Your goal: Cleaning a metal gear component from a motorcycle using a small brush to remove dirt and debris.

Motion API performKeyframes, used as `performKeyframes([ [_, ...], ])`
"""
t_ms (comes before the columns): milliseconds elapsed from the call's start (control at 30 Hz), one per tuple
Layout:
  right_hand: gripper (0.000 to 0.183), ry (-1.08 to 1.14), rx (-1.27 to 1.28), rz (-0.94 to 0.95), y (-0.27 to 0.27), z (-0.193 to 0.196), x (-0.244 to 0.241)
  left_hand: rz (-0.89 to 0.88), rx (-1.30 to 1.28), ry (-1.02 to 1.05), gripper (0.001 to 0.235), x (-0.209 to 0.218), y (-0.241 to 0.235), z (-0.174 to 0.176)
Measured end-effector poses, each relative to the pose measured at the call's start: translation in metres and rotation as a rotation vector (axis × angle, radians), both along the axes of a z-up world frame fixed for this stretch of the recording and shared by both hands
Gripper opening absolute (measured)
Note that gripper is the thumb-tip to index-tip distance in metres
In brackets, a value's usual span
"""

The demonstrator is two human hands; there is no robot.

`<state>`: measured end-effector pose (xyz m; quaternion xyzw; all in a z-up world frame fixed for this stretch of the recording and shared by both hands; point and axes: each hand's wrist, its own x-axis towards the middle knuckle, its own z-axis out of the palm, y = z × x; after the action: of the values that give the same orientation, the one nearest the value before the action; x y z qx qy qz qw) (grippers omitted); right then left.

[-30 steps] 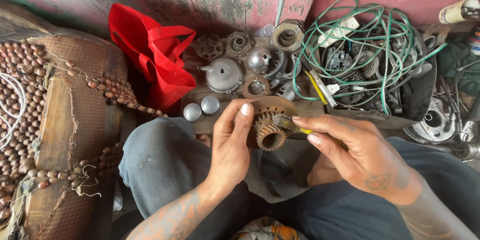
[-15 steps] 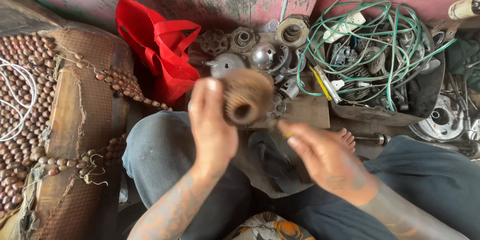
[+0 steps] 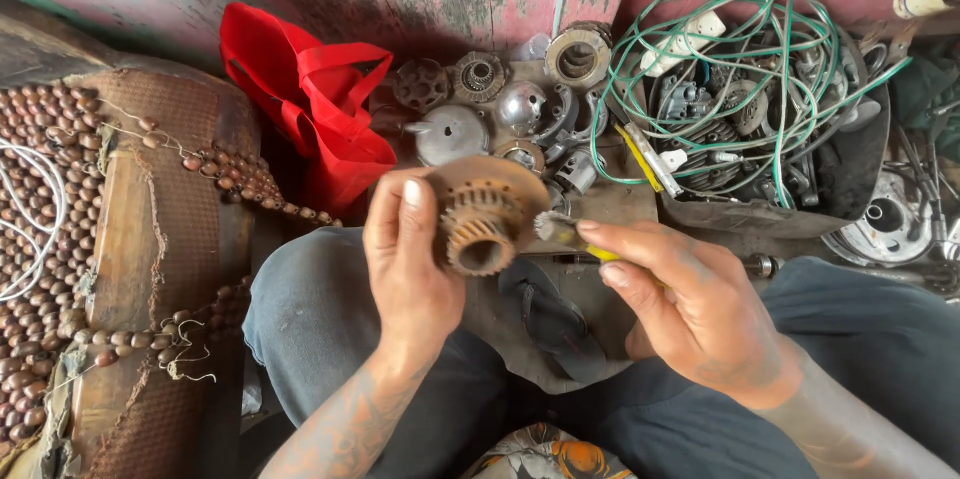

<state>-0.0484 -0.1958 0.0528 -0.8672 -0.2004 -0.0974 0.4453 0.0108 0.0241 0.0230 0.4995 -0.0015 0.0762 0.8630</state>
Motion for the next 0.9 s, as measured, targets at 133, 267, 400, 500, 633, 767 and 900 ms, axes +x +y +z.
performKeyframes([
  [133, 0.028, -0.022, 0.009, 0.026, 0.008, 0.013, 0.01, -0.073, 0.551, -0.007, 0.028, -0.004, -0.006, 0.007],
  [267, 0.029, -0.045, -0.029, 0.106, 0.005, 0.014, 0.014, -0.118, 0.534, 0.011, 0.026, -0.003, -0.004, 0.01],
  [400, 0.03, 0.017, -0.024, 0.09, 0.005, 0.014, 0.016, -0.117, 0.427, 0.052, 0.029, -0.003, -0.01, 0.011],
  [500, 0.032, -0.019, -0.055, 0.098, 0.006, 0.016, 0.013, -0.174, 0.281, 0.07, 0.027, -0.004, -0.015, 0.009],
  [633, 0.028, -0.03, 0.009, 0.101, 0.011, 0.009, 0.014, 0.004, 0.124, 0.097, 0.023, 0.005, -0.013, 0.012],
  [767, 0.033, 0.092, -0.275, 0.113, 0.009, -0.031, 0.007, 0.241, -0.204, 0.107, 0.039, 0.032, 0.016, 0.013],
  [900, 0.026, 0.056, -0.369, 0.018, 0.001, -0.015, 0.013, 0.231, -0.132, 0.098, 0.077, 0.032, 0.048, 0.036],
])
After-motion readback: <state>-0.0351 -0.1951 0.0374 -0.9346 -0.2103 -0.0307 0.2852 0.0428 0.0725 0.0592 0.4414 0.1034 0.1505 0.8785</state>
